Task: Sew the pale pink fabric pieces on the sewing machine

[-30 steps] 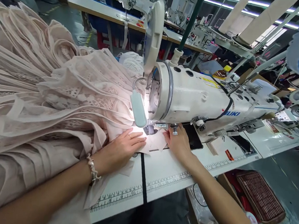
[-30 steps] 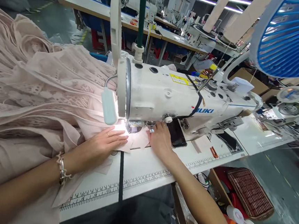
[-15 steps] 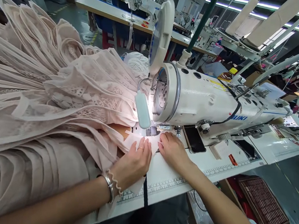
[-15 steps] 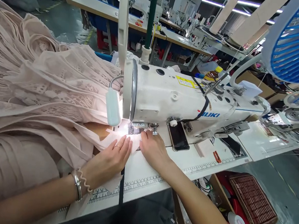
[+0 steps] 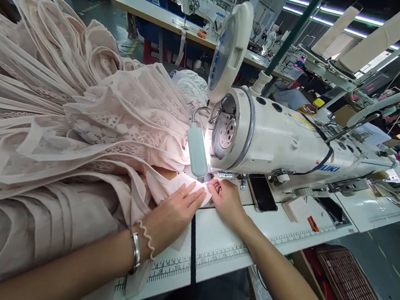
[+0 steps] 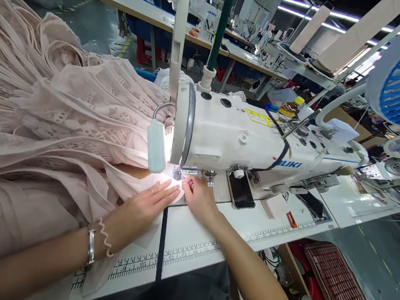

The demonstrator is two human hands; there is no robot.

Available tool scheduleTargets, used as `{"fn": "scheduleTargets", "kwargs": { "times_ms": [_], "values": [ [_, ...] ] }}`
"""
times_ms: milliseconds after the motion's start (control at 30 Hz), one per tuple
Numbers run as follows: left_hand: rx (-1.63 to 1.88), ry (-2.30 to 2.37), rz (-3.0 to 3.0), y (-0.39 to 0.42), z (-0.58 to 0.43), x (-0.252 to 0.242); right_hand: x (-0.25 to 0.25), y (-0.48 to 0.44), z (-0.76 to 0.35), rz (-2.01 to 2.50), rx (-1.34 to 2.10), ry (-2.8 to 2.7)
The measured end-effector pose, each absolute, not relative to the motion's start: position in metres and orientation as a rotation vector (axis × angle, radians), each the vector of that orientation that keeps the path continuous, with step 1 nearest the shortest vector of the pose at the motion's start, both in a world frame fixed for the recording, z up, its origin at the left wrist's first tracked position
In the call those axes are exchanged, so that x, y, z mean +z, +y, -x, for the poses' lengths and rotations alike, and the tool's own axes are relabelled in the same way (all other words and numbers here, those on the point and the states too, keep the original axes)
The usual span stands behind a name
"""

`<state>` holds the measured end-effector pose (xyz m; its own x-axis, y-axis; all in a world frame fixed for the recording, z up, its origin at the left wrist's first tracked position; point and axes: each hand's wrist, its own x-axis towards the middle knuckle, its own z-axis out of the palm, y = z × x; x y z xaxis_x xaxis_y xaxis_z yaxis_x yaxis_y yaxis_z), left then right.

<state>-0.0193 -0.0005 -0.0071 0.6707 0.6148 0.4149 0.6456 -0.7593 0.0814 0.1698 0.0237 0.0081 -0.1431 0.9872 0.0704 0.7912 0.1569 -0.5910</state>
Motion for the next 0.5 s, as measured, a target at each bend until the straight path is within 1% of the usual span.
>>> {"fn": "scheduleTargets", "kwargs": {
  "times_ms": [200, 400, 500],
  "values": [
    [-0.426, -0.998, 2.712, -0.0077, 0.0119, -0.0091, 0.0056, 0.0249, -0.1701, 1.692, 0.543, -2.006],
    [-0.401, -0.986, 2.685, -0.0052, 0.0118, -0.0084, 0.0052, 0.0248, -0.1718, 1.686, 0.492, -2.044],
    [-0.420, -0.975, 2.698, -0.0030, 0.0106, -0.0100, 0.0050, 0.0219, -0.1777, 1.595, 0.456, -2.088]
  ]
}}
